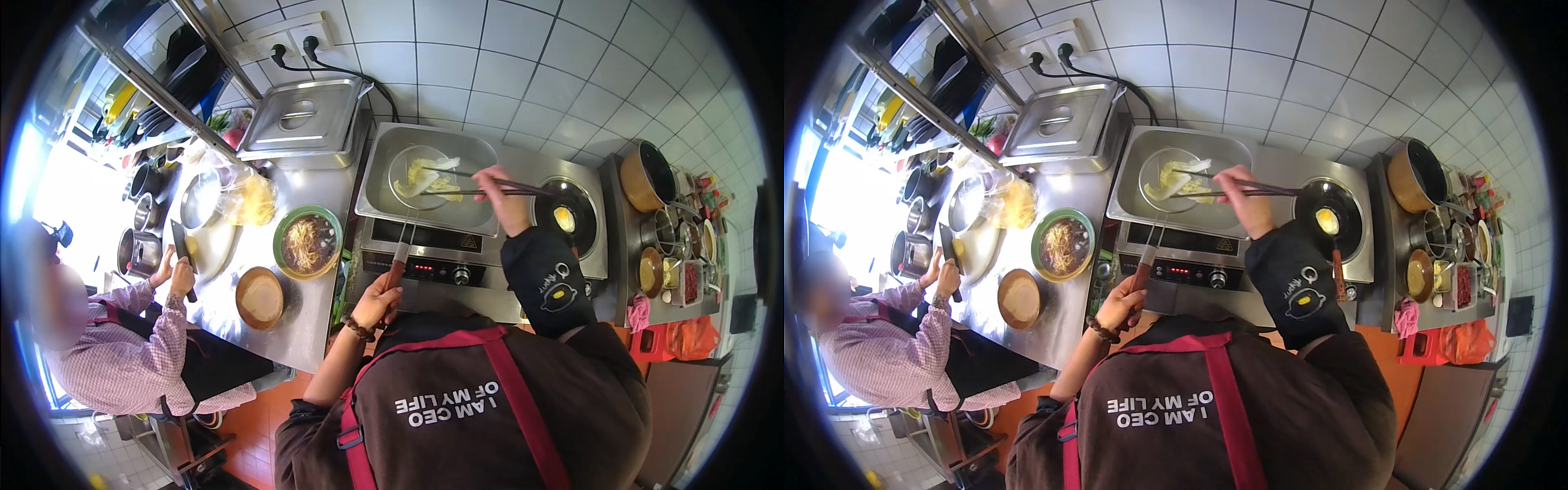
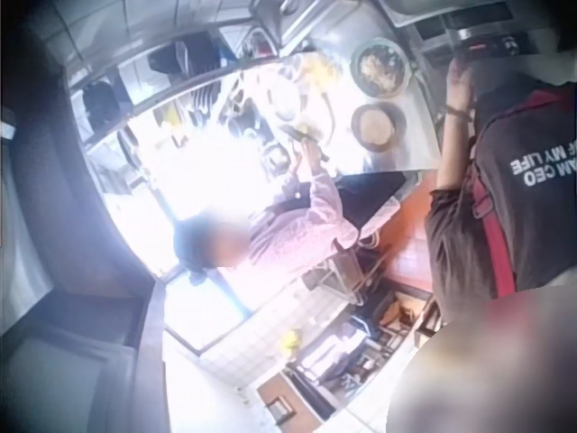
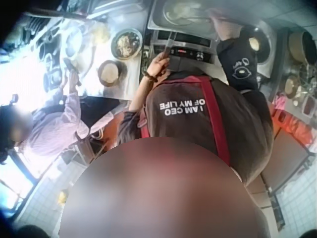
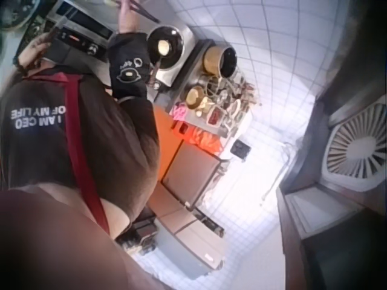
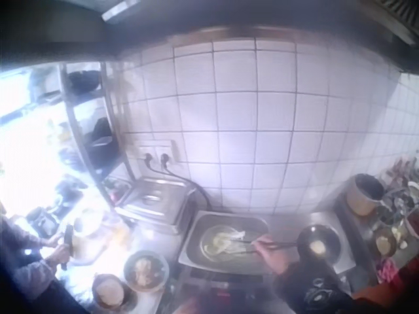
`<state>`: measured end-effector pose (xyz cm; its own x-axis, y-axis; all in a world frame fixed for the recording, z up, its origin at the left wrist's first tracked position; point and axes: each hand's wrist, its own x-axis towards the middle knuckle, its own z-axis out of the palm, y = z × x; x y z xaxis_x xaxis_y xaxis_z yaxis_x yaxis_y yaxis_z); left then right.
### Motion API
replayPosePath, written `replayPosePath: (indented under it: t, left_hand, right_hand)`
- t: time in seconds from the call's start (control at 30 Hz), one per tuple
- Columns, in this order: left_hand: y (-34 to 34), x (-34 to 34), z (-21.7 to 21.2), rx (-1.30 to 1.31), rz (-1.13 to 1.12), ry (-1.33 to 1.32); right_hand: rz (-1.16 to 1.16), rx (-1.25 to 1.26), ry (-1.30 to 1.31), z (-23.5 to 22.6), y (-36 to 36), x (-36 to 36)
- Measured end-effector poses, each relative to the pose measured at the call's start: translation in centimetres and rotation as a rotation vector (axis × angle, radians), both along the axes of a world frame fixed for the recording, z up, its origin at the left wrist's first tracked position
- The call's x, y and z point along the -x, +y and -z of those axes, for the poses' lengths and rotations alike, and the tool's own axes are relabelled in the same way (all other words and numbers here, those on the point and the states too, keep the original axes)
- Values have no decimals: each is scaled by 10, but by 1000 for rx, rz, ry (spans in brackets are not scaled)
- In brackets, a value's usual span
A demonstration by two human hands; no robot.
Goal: The person prepares a bowl of noodle soup by adding seasonings and broth to a bowl, then using a strainer and chopsticks to transfer cooked noodles and vegetables from a boiling pot into the bowl. The finished dish is carried to a serving area.
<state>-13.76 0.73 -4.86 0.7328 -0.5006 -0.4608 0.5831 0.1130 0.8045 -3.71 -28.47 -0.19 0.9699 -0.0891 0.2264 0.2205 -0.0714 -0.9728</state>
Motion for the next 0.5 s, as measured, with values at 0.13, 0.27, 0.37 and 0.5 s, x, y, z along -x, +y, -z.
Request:
replayPosePath:
  t: [0.13,0.27,0.37,0.5]
  left_hand:
    - [0,9,-2,-10,14,-38]
    - [10,14,2,0,-26,-23]
    - [13,15,6,45,-45,7]
    - [13,15,3,67,-61,-8]
  right_hand:
    - [168,-79,-26,45,15,-20]
    - [323,-364,-22,20,17,-23]
    - [247,-212,-135,0,17,-17]
    - [80,219,-143,0,15,-17]
